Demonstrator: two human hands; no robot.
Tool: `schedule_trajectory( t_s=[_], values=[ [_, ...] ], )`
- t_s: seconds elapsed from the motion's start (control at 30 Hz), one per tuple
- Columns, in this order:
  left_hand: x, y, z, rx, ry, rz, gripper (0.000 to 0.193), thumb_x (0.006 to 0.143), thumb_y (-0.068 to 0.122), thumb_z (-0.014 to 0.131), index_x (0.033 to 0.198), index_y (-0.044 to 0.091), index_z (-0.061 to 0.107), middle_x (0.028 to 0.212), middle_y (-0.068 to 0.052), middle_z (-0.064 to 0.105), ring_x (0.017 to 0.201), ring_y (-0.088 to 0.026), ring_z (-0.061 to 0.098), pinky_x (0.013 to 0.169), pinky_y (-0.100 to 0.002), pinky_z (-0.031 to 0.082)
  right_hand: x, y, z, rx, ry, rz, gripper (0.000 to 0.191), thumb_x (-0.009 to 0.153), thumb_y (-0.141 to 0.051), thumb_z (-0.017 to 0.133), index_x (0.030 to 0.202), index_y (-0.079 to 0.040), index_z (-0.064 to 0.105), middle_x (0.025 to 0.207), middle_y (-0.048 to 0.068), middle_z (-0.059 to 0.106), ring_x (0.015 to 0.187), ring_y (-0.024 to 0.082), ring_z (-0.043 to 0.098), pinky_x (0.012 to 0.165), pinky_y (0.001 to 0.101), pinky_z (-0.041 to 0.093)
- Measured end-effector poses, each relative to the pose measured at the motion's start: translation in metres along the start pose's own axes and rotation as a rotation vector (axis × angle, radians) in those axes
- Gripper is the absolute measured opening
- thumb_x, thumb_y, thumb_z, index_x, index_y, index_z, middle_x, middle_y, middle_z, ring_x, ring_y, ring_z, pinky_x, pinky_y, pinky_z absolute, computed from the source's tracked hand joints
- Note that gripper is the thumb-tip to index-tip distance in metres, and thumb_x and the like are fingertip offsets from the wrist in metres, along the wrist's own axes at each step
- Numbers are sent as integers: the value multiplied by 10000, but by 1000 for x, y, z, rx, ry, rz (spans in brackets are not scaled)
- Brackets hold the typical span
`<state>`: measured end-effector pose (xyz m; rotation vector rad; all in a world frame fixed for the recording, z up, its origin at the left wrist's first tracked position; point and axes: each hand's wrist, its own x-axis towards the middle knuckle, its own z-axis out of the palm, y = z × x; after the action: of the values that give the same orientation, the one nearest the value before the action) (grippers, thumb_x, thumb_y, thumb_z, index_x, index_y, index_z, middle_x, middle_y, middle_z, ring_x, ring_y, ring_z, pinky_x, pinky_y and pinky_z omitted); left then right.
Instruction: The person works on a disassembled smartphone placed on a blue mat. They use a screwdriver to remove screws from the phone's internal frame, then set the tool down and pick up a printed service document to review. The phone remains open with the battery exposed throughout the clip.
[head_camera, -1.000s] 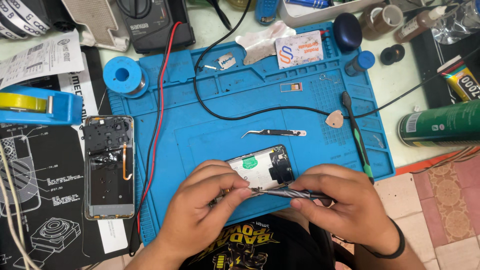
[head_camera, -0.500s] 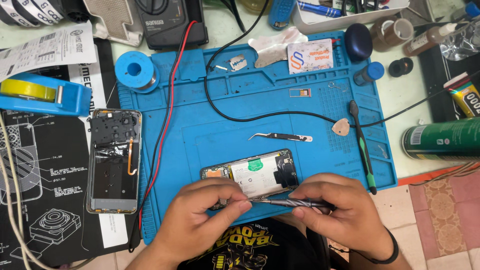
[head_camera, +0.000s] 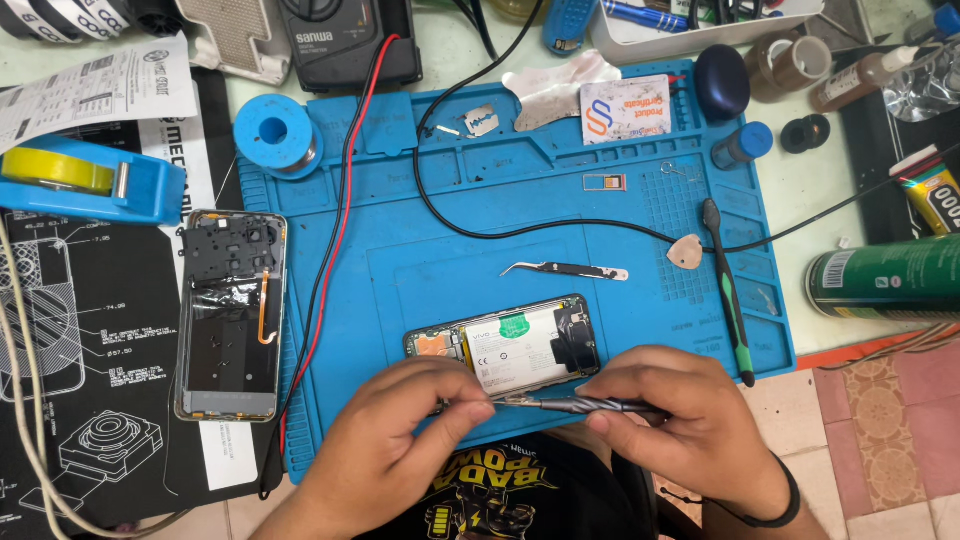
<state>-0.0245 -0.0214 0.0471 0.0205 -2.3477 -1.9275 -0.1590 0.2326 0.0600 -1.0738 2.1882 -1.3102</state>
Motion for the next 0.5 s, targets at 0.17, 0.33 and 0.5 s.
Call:
schedule_trajectory(
  t_s=[0.17, 0.33, 0.5],
  values=[
    [-3, 3, -5, 55, 21, -1, 94, 902, 118, 748, 936, 39, 710, 915, -77, 742, 881, -232, 736, 771, -341, 567, -1, -3, 1, 12, -17, 7, 188, 775, -101, 829, 935, -17, 774, 827, 52, 765, 614, 105, 683, 508, 227, 495],
    [-5, 3, -8, 55, -3, 24, 89, 919, 120, 741, 942, 41, 705, 893, -60, 749, 872, -225, 740, 779, -334, 567, 0, -6, 7, 9, -17, -8, 201, 777, -102, 834, 949, -19, 772, 856, 59, 775, 633, 106, 699, 518, 230, 512],
    [-4, 1, -7, 41, -20, 10, 103, 926, 129, 737, 940, 35, 697, 881, -65, 738, 846, -221, 731, 750, -332, 564, 3, -8, 11, 14, -29, -73, 206, 802, -108, 828, 979, -23, 768, 867, 52, 766, 685, 108, 712, 548, 231, 524]
  ],
)
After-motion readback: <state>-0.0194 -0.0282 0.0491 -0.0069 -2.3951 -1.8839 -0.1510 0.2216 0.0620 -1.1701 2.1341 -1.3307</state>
